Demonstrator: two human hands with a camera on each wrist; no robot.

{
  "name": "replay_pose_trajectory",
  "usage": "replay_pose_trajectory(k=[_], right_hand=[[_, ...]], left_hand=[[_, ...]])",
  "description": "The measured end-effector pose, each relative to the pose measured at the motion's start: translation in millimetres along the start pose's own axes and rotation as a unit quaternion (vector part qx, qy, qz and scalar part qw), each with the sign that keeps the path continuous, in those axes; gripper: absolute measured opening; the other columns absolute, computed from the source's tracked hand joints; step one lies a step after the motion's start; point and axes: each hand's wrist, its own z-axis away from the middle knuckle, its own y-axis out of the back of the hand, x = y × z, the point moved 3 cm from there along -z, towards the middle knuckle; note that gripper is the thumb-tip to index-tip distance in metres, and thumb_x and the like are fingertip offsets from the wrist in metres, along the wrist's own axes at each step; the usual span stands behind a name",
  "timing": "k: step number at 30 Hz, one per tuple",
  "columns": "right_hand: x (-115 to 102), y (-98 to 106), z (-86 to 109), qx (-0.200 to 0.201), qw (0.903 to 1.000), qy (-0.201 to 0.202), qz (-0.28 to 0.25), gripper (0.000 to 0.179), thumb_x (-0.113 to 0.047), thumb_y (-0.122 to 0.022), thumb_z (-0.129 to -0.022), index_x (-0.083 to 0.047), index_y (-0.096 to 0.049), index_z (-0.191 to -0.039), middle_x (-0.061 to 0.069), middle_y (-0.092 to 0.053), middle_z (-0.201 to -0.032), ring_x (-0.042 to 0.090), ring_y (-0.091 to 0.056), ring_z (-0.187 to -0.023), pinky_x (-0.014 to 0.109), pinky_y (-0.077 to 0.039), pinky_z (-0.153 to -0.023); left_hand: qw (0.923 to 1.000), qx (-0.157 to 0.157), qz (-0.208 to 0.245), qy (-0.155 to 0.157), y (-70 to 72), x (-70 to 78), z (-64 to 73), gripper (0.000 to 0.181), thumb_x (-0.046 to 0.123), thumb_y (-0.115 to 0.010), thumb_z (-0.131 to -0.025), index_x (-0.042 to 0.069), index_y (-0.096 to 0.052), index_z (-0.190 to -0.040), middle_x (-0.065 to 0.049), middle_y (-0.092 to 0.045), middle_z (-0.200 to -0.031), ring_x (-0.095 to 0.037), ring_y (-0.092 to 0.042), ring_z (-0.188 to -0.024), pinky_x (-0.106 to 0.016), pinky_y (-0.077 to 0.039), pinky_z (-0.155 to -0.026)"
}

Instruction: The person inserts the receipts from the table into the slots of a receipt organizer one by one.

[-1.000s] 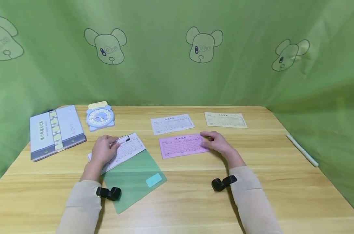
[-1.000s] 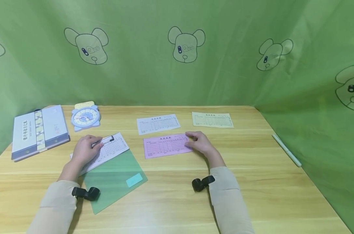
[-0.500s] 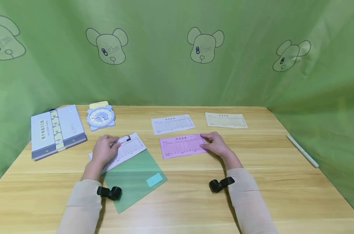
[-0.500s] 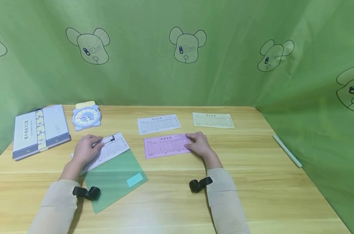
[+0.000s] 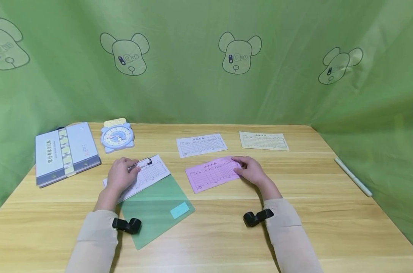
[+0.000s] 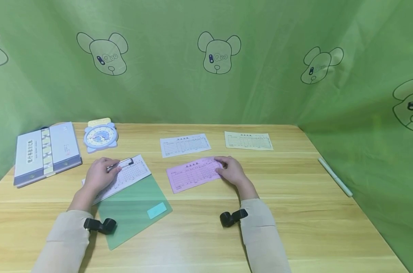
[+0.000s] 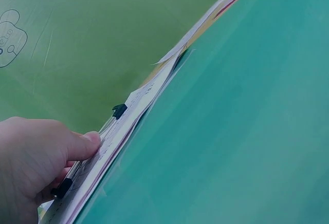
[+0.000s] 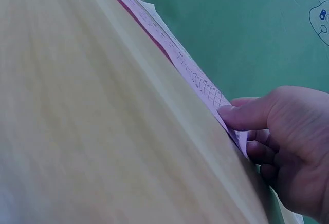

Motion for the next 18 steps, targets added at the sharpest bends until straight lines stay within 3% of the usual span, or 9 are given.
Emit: replay_pose_trajectory(k=[7, 12, 18], right_hand=[[-0.9, 3.2, 0.6, 0.012, 0.9993, -0.006, -0.036, 0.031, -0.002, -0.058, -0.078, -0.003, -0.059, -0.109, 0.013, -0.054, -0.091, 0.022, -0.045, -0.074, 0.030, -0.038, -0.064], [0.7, 7.0, 1.0, 0.010, 0.9962, -0.044, -0.075, 0.027, -0.002, -0.055, -0.080, -0.003, -0.060, -0.106, 0.016, -0.052, -0.110, 0.025, -0.046, -0.089, 0.033, -0.039, -0.074], [6.3, 9.3, 2.8, -0.011, 0.9886, -0.083, -0.125, 0.030, 0.002, -0.052, -0.080, 0.000, -0.057, -0.110, 0.018, -0.046, -0.120, 0.028, -0.044, -0.104, 0.035, -0.040, -0.082]], left_hand=[[1.0000, 0.000, 0.004, 0.004, 0.7, -0.2, 0.8, 0.032, 0.015, -0.056, -0.082, -0.003, -0.057, -0.108, -0.020, -0.052, -0.099, -0.034, -0.045, -0.093, -0.047, -0.035, -0.080], [1.0000, 0.001, 0.002, 0.005, 0.7, 0.0, 1.1, 0.031, 0.015, -0.057, -0.082, -0.003, -0.058, -0.107, -0.020, -0.053, -0.099, -0.034, -0.045, -0.093, -0.046, -0.035, -0.080], [1.0000, 0.000, 0.002, 0.003, 0.5, -0.3, 0.4, 0.032, 0.015, -0.057, -0.082, -0.003, -0.058, -0.108, -0.020, -0.053, -0.099, -0.034, -0.045, -0.093, -0.046, -0.035, -0.080]])
